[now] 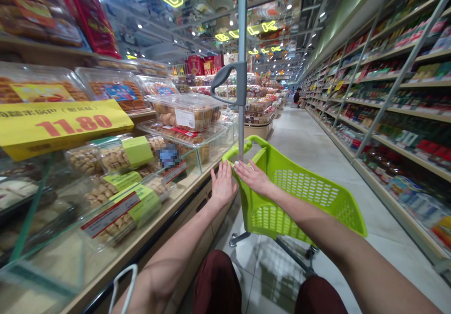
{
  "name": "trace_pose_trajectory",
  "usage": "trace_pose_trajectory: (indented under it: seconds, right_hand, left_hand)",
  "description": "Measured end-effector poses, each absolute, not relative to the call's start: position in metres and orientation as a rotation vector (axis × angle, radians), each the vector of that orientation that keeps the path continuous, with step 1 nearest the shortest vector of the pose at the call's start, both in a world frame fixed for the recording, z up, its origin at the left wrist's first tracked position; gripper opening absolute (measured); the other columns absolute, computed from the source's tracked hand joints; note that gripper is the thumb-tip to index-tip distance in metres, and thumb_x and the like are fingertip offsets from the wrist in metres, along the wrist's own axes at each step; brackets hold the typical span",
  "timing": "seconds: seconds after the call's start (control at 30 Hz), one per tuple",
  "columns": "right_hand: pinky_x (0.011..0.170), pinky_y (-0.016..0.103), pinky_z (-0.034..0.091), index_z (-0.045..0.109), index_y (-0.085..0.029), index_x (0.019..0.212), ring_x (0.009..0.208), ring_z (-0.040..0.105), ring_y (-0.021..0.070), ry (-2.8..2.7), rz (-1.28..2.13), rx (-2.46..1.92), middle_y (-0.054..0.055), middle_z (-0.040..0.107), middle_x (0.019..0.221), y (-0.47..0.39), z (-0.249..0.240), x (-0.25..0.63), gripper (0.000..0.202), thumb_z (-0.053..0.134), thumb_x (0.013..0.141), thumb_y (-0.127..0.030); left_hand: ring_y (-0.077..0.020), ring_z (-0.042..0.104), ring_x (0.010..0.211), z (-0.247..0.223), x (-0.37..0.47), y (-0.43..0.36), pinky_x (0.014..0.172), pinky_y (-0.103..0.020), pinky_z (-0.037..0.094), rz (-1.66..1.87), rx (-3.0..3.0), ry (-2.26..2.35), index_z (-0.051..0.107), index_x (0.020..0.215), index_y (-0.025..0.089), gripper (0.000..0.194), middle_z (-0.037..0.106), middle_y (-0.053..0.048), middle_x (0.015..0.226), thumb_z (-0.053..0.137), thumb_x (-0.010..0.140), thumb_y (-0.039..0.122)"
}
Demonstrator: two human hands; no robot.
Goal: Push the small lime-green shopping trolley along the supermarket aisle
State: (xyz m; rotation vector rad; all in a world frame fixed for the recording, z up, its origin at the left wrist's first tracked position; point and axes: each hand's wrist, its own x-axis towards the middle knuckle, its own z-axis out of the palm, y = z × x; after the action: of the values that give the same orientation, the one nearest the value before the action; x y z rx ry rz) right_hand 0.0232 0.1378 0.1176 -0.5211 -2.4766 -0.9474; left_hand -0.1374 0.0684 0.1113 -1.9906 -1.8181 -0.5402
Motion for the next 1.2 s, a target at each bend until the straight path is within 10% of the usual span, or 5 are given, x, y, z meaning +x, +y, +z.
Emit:
trace_pose_trajectory:
  seconds: [0.33, 1.2]
  right_hand:
    - [0.108, 0.052, 0.011, 0.034, -0.018, 0.134, 0.134, 0.018, 0.0217, -2.358, -0.836, -0.66, 0.008, 0.028, 0.143, 0.152, 0.189, 0.017, 0.049, 0.033, 0.086, -0.01]
    - [0.097, 0.049, 0.032, 0.047, -0.016, 0.125, 0.123, 0.037, 0.0259, -1.962, -0.358, -1.312, 0.012, 0.045, 0.133, 0.118, 0.058, 0.05, 0.049, 0.032, 0.079, -0.006]
  left_hand:
    - [-0.0269, 0.006, 0.136, 0.123, -0.132, 0.074, 0.106, -0.054, 0.012, -0.546, -1.96, -1.785, 0.02, 0.137, 0.007, 0.07, 0.017, -0.016, 0.146, 0.045, 0.078, 0.034]
    - [-0.0216, 0.018, 0.134, 0.121, -0.104, 0.084, 0.109, -0.05, 0.004, -0.357, -2.382, -1.316, 0.031, 0.134, 0.015, 0.058, 0.03, -0.009, 0.143, 0.04, 0.077, 0.019]
